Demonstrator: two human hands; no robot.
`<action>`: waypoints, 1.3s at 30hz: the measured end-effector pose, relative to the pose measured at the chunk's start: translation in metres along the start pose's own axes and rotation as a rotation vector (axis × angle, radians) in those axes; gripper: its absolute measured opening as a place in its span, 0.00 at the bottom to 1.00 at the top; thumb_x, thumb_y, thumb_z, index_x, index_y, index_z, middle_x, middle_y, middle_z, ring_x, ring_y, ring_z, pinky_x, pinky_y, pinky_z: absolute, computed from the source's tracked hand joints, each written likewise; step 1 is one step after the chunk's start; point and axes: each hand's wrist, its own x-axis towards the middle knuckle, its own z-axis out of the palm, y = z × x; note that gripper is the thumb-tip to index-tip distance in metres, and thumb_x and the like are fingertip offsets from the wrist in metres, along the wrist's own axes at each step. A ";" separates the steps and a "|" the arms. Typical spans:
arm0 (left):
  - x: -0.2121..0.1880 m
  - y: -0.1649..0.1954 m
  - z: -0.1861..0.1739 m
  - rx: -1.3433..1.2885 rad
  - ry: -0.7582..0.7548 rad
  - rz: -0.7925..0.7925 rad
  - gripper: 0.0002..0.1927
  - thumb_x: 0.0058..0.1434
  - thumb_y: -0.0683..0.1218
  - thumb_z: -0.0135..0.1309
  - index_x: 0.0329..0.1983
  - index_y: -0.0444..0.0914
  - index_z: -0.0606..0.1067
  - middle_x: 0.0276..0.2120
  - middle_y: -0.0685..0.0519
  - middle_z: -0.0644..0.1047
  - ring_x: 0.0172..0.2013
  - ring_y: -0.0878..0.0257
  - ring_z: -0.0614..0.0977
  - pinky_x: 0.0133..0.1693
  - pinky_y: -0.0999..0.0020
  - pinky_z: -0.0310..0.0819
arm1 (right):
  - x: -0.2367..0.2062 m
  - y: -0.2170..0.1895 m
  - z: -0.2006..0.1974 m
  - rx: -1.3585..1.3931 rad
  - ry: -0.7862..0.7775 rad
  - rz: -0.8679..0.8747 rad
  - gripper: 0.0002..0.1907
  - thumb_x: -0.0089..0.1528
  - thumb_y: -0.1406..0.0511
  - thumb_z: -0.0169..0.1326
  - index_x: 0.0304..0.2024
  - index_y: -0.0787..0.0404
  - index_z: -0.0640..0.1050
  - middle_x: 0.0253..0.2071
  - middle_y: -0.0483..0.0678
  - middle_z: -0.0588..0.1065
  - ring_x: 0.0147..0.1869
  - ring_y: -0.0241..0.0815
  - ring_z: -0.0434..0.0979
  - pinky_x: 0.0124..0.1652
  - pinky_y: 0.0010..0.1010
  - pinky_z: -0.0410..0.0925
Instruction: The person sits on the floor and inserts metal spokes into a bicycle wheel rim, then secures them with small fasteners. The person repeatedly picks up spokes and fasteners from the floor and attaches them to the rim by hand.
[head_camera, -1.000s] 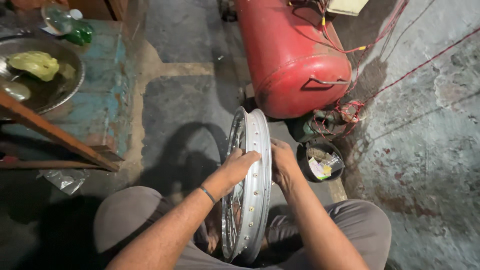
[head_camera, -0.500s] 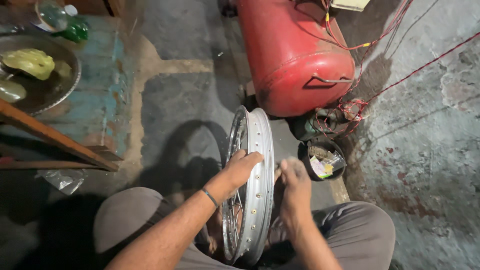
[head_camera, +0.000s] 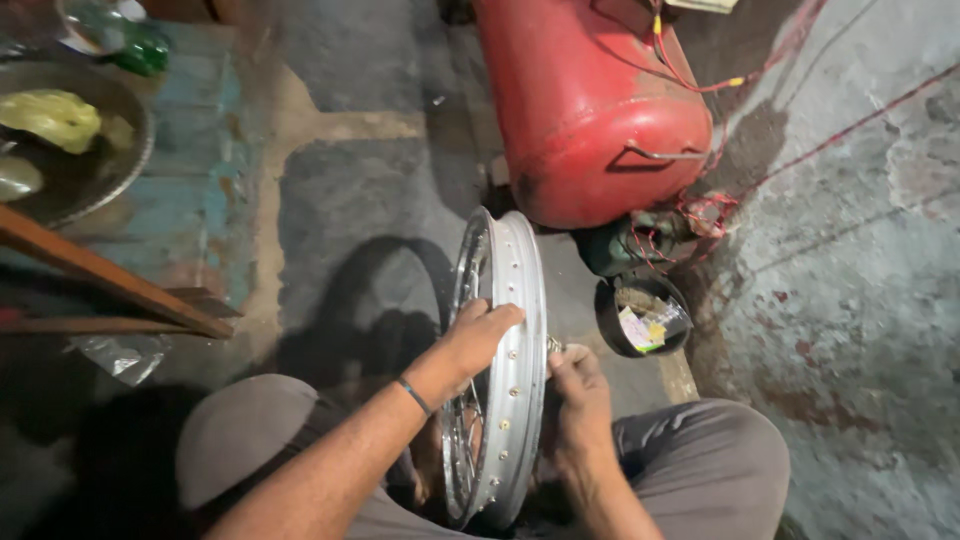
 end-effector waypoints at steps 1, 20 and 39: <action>0.001 0.000 0.001 -0.011 0.034 -0.037 0.20 0.59 0.52 0.54 0.41 0.29 0.75 0.35 0.48 0.80 0.36 0.59 0.83 0.39 0.61 0.78 | -0.004 -0.003 -0.002 0.062 -0.004 0.022 0.09 0.60 0.65 0.59 0.33 0.56 0.71 0.32 0.38 0.73 0.36 0.30 0.71 0.38 0.24 0.67; 0.009 -0.010 0.000 -0.005 -0.025 0.025 0.21 0.60 0.53 0.54 0.40 0.28 0.75 0.34 0.47 0.79 0.35 0.60 0.81 0.37 0.62 0.77 | 0.002 0.011 -0.010 -0.019 -0.029 -0.017 0.09 0.64 0.65 0.59 0.33 0.56 0.70 0.28 0.39 0.71 0.30 0.32 0.66 0.32 0.24 0.60; -0.001 0.003 -0.001 0.067 -0.040 0.034 0.23 0.59 0.54 0.53 0.40 0.27 0.79 0.33 0.47 0.82 0.33 0.61 0.82 0.37 0.64 0.77 | 0.016 0.013 -0.015 -0.090 -0.033 -0.031 0.08 0.64 0.64 0.57 0.34 0.58 0.71 0.28 0.40 0.70 0.31 0.31 0.68 0.33 0.22 0.63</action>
